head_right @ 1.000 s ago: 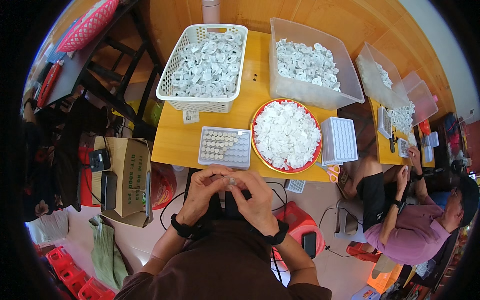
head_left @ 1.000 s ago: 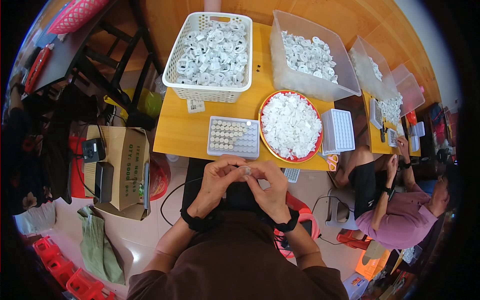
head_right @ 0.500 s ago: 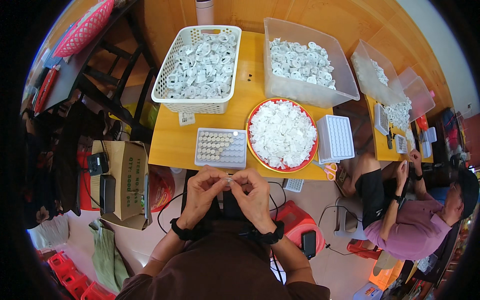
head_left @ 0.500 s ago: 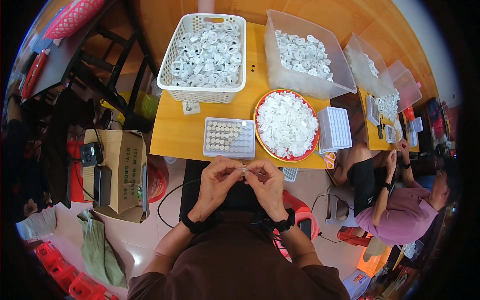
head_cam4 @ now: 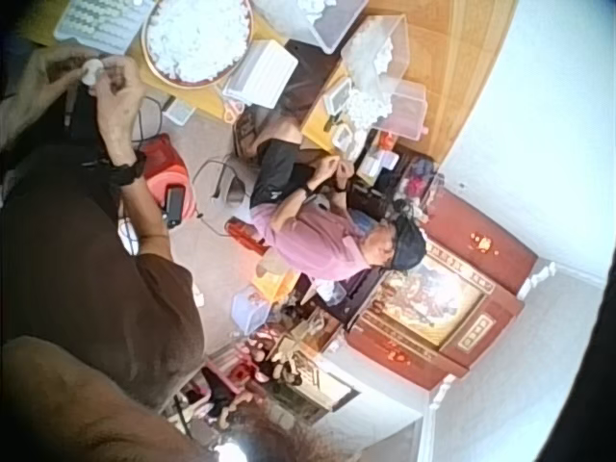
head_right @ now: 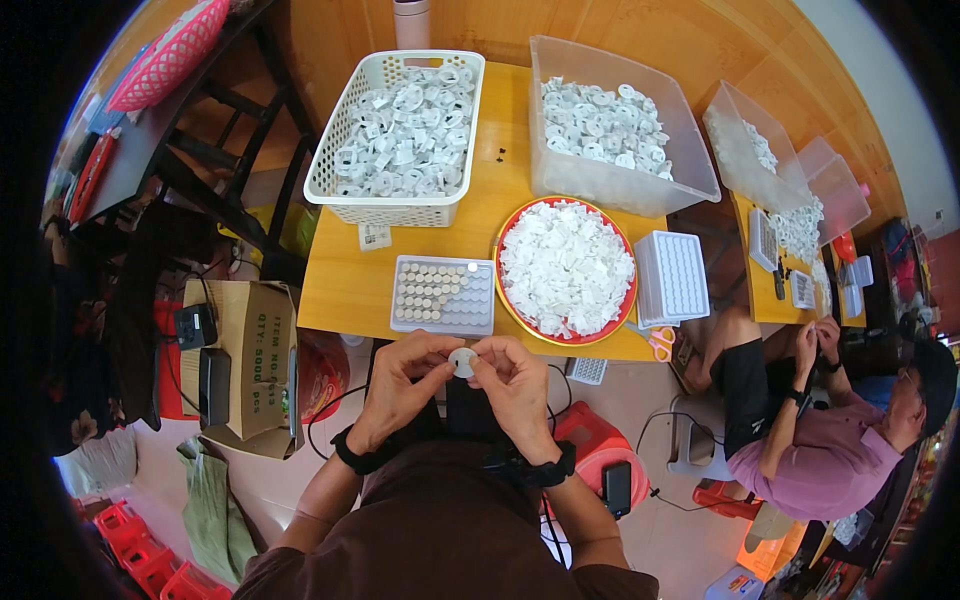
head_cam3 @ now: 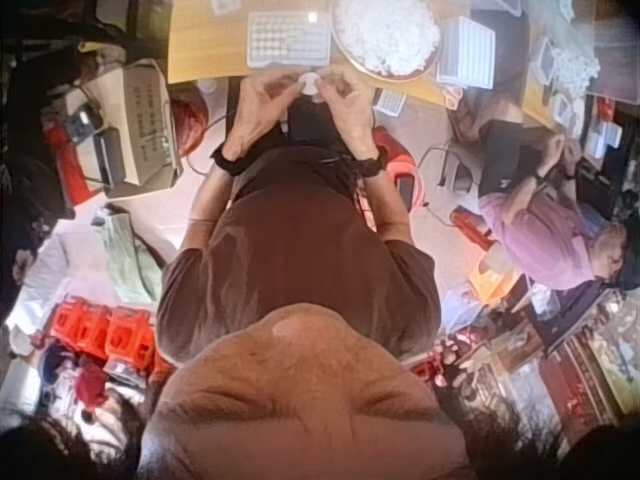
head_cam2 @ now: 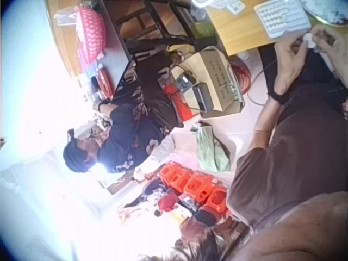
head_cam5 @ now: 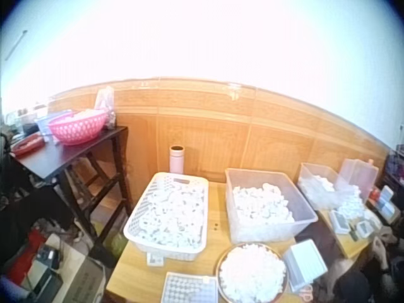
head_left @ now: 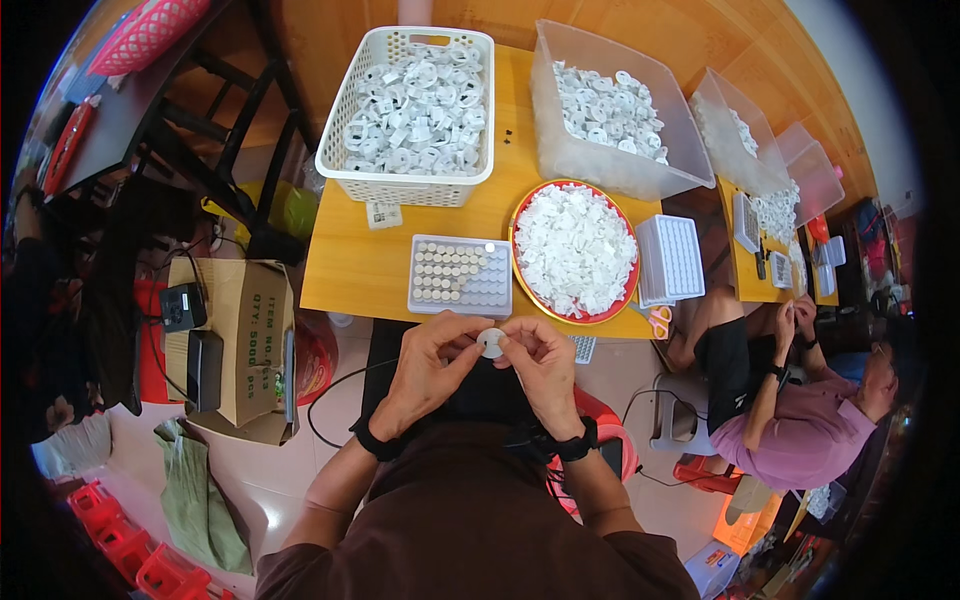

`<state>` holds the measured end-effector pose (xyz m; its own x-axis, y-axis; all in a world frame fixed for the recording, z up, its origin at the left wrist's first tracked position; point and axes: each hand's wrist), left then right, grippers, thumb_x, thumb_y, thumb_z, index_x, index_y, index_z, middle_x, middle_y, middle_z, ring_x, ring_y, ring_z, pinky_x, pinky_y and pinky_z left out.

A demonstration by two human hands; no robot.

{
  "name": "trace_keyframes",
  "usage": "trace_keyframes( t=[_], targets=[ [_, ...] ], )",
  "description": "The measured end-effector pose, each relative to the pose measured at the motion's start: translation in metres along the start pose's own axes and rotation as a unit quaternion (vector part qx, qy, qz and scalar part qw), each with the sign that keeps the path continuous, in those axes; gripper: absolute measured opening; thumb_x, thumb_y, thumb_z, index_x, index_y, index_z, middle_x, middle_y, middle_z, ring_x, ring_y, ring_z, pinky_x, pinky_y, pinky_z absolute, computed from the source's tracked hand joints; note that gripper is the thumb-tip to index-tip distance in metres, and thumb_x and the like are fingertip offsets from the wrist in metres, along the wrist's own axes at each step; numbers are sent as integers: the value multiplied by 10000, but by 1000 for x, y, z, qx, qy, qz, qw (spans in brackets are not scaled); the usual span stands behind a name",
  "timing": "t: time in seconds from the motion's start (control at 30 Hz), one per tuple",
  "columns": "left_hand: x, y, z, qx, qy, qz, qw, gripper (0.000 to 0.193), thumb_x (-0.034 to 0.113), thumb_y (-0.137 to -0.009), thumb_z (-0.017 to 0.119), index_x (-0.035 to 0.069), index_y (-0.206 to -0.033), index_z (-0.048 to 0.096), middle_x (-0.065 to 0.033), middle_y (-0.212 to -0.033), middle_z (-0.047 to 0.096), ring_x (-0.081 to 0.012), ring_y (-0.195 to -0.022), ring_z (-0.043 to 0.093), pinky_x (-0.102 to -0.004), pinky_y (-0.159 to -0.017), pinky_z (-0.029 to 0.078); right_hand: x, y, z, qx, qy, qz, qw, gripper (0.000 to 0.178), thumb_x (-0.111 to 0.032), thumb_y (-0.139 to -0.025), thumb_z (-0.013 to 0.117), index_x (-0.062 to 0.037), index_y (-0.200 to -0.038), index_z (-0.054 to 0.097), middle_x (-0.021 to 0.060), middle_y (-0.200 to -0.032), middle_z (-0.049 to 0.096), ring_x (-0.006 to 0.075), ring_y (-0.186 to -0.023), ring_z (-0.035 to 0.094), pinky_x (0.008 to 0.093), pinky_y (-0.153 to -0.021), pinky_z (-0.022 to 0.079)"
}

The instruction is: The person picks up a white plastic base from a basket and a small round component from a tray to fit them together. They then select a white plastic cap from a bowl, snap it onto the base, and place the completed unit into a white tray.

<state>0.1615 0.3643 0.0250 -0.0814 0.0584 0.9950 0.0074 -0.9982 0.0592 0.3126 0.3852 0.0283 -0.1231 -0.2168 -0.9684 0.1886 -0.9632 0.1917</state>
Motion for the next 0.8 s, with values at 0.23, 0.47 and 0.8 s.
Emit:
trace_keyframes(
  t=[0.23, 0.47, 0.8],
  targets=[
    [16, -8, -7, -86, -304, 175, 932, 280, 1, -698, 609, 10, -977, 582, -139, -795, 562, -318, -675, 587, -363, -571, 481, 0, 2, -5, -7, 82, 3, 997, 114, -4, -812, 610, 7, -926, 609, 23, -745, 579, 52, -632, 562, 182, -566, 491],
    [15, -10, -5, -132, -402, 232, 876, 290, 4, -683, 610, 11, -962, 530, -117, -752, 532, -310, -619, 578, -381, -527, 472, -3, 4, -8, 1, 94, 25, 995, 109, -13, -814, 609, 14, -919, 617, 26, -737, 592, 62, -621, 566, 197, -552, 501],
    [9, -5, -6, -150, -412, 238, 867, 286, 17, -677, 623, 30, -938, 508, -101, -740, 517, -301, -598, 569, -377, -504, 464, 0, 8, -8, 0, 80, 41, 996, 133, 5, -818, 603, 36, -947, 618, 47, -758, 625, 73, -620, 583, 200, -559, 512]
  ],
)
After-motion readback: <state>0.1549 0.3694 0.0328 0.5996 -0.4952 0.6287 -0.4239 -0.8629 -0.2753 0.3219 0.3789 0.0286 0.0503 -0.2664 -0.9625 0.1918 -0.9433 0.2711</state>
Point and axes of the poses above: each hand's wrist, its own y-axis away from the middle knuckle, its own z-axis out of the palm, x = y × z
